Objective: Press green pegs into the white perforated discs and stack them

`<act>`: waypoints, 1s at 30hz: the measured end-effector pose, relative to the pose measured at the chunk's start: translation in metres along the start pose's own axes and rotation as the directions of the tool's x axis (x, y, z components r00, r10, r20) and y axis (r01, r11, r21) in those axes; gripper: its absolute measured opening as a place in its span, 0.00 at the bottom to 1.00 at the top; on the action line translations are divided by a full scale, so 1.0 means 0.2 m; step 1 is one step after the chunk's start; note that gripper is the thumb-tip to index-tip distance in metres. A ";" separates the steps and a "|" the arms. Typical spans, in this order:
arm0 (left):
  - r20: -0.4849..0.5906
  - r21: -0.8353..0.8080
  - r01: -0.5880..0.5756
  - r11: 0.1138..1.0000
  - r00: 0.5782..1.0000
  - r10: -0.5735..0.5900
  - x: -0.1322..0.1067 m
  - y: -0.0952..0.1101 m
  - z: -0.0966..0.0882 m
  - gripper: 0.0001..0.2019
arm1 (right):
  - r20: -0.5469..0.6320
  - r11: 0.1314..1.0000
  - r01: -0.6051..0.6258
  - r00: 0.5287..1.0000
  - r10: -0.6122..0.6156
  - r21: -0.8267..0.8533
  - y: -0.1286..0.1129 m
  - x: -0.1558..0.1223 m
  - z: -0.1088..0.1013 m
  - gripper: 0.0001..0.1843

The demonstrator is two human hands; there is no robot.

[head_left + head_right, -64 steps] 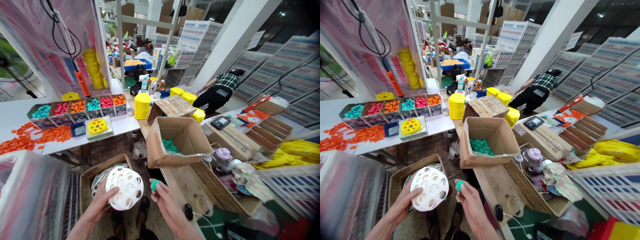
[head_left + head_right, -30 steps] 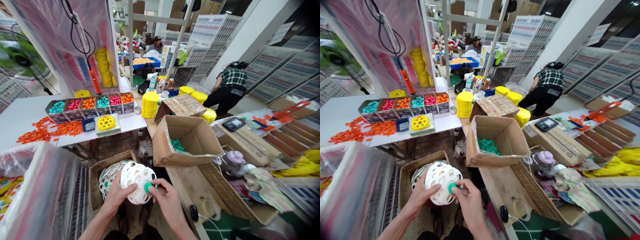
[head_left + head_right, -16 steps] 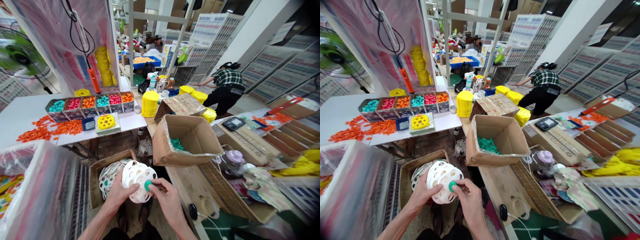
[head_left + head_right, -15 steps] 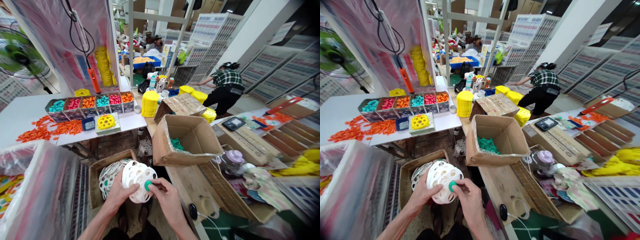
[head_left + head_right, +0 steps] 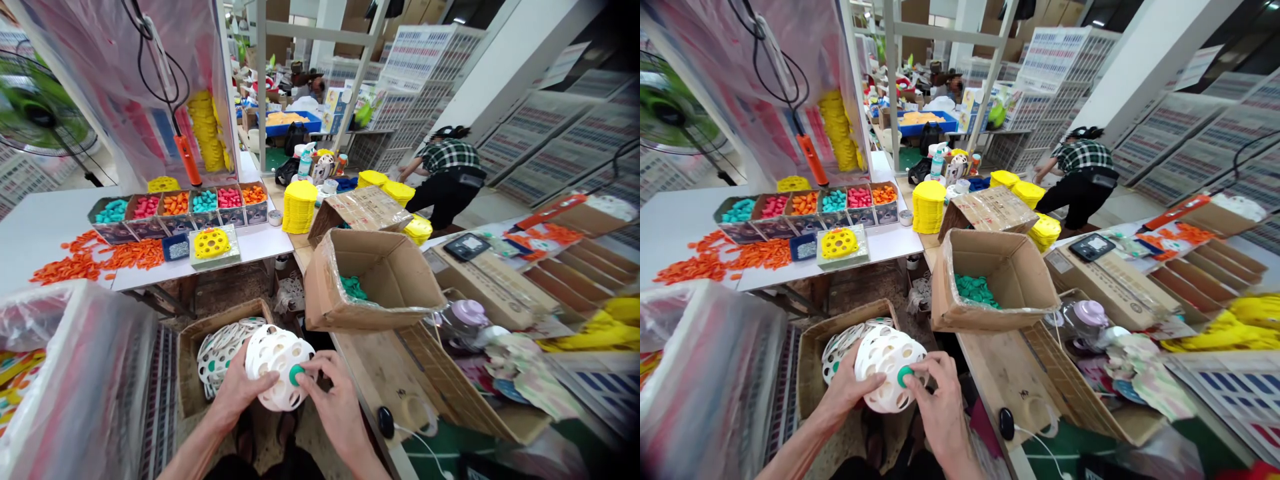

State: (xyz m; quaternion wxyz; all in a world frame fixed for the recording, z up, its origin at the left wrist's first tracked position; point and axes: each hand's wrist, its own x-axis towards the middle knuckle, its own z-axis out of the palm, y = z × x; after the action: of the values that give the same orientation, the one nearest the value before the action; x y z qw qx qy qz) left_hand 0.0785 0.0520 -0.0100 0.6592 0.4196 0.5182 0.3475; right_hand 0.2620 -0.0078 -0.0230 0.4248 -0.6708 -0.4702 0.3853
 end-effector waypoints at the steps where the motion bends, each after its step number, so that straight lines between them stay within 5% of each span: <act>1: 0.006 -0.004 0.003 1.000 1.000 -0.003 0.00 0.00 0.00 0.41 | -0.025 1.000 -0.005 1.000 0.005 -0.001 0.00 0.00 0.00 0.15; 6: 0.056 -0.028 -0.015 0.999 0.998 0.017 0.00 -0.01 -0.02 0.42 | -0.078 0.997 -0.070 0.994 0.071 0.020 -0.05 0.01 -0.02 0.29; 11: 0.061 0.047 -0.027 0.999 0.998 0.025 0.01 -0.02 -0.04 0.42 | -0.006 0.997 -0.073 0.997 0.074 0.039 -0.10 0.01 -0.05 0.22; 18: 0.053 0.103 -0.044 0.994 0.998 0.039 0.01 -0.03 -0.06 0.44 | 0.026 0.964 -0.167 0.986 0.165 0.208 -0.01 0.00 0.01 0.20; 23: 0.113 -0.018 0.026 1.000 0.993 -0.024 0.00 -0.03 -0.08 0.43 | 0.153 0.907 -0.253 0.965 0.213 0.336 -0.03 0.01 -0.01 0.20; 30: 0.176 -0.257 0.122 0.959 0.981 -0.078 -0.03 -0.03 -0.10 0.40 | 0.182 0.821 -0.250 0.967 0.181 0.513 -0.07 0.01 -0.03 0.21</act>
State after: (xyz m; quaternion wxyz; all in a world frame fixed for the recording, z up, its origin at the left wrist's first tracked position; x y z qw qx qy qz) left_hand 0.0587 0.0487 -0.0149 0.7669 0.3274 0.4313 0.3444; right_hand 0.2635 -0.0052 -0.0078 0.5171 -0.5504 -0.2917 0.5871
